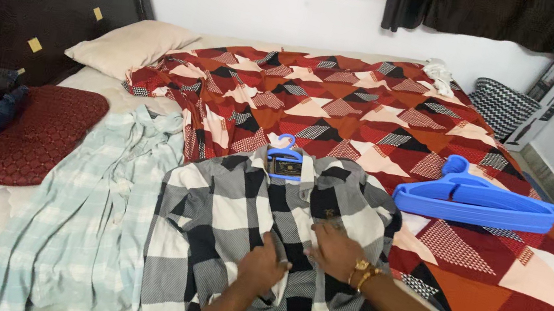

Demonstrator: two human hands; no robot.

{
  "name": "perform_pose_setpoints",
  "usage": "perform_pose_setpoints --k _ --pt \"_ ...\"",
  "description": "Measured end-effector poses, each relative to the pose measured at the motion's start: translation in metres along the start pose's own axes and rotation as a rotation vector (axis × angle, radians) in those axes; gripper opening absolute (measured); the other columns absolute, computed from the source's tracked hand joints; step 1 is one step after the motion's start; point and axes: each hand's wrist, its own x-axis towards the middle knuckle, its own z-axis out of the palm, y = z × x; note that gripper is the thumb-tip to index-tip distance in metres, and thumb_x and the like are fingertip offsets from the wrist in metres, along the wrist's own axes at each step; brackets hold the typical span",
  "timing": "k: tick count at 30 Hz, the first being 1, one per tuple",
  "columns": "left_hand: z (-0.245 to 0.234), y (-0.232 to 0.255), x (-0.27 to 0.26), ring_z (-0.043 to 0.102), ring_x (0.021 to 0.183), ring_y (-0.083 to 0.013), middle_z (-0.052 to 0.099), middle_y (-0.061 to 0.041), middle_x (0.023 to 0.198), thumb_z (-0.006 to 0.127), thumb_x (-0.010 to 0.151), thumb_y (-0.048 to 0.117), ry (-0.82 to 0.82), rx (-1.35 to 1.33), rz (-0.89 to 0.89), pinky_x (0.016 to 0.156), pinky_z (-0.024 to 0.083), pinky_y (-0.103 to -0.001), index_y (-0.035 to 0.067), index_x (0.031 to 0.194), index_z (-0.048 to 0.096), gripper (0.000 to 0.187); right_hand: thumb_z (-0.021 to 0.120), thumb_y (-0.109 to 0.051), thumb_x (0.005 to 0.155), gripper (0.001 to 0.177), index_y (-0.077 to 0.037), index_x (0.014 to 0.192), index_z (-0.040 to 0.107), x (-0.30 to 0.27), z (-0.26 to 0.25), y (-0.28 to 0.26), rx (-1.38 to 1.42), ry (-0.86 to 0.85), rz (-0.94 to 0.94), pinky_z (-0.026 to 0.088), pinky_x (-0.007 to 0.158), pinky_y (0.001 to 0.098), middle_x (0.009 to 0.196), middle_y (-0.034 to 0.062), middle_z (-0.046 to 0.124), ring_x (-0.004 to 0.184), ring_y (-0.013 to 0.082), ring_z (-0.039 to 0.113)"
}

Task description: The person lays a black and white checkered shirt on a bed, buttons it, and places it on a blue hanger. The person then adjusts the shirt on the hanger to ensure it is properly aligned.

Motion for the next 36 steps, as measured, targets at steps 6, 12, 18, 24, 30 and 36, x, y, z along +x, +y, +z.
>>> perform_pose_setpoints --k 6,12,18,24,30,36 --pt "0.007 0.002 -0.003 0.075 0.096 -0.0351 0.075 -0.018 0.101 0.069 0.09 0.025 0.072 0.098 0.046 0.086 0.061 -0.046 0.003 0.103 0.073 0.025 0.075 -0.008 0.074 0.065 -0.011 0.135 0.05 -0.001 0.041 0.011 -0.152 -0.088 -0.007 0.057 0.084 0.0418 0.119 0.0108 0.064 0.105 0.0318 0.066" --pt "-0.016 0.031 -0.032 0.075 0.078 -0.0342 0.075 -0.019 0.086 0.068 0.085 0.017 -0.022 -0.101 0.49 0.077 0.059 -0.046 0.002 0.099 0.071 0.021 0.064 -0.003 0.085 0.037 -0.002 0.123 0.065 0.046 0.121 0.116 1.081 0.234 0.285 0.053 0.072 0.0347 0.103 0.0139 0.064 0.081 0.0221 0.061" --pt "-0.017 0.02 -0.018 0.072 0.065 -0.0333 0.073 -0.017 0.073 0.067 0.096 0.035 0.009 -0.175 0.51 0.066 0.058 -0.046 0.007 0.097 0.079 0.03 0.065 -0.008 0.079 0.031 -0.004 0.11 0.067 0.021 0.092 0.141 0.229 0.0 0.406 0.055 0.081 0.0422 0.09 0.0184 0.068 0.083 0.0306 0.067" --pt "-0.022 0.013 0.035 0.075 0.064 -0.0301 0.072 -0.013 0.075 0.057 0.098 0.023 0.164 -0.24 0.311 0.062 0.059 -0.044 0.008 0.108 0.068 0.021 0.06 0.005 0.065 0.04 -0.003 0.104 0.06 0.028 0.019 0.049 0.0 0.325 0.061 0.049 0.085 0.0478 0.102 0.0146 0.059 0.097 0.0381 0.058" --pt "-0.032 0.02 0.09 0.066 0.103 -0.0437 0.07 -0.023 0.108 0.068 0.091 0.018 0.453 -0.349 0.356 0.084 0.053 -0.053 0.001 0.111 0.063 0.026 0.059 -0.003 0.093 0.018 -0.003 0.11 0.062 0.067 0.029 0.034 0.265 0.212 -0.289 0.051 0.091 0.044 0.104 0.0143 0.058 0.103 0.0335 0.06" --pt "-0.006 0.009 0.116 0.062 0.104 -0.0493 0.049 -0.027 0.125 0.072 0.08 0.013 0.397 -0.269 0.19 0.089 0.053 -0.052 -0.001 0.128 0.049 0.056 0.064 -0.01 0.083 0.031 0.001 0.112 0.064 0.115 0.069 0.047 0.014 0.305 -0.151 0.049 0.086 0.0473 0.115 0.0157 0.062 0.11 0.0368 0.059"
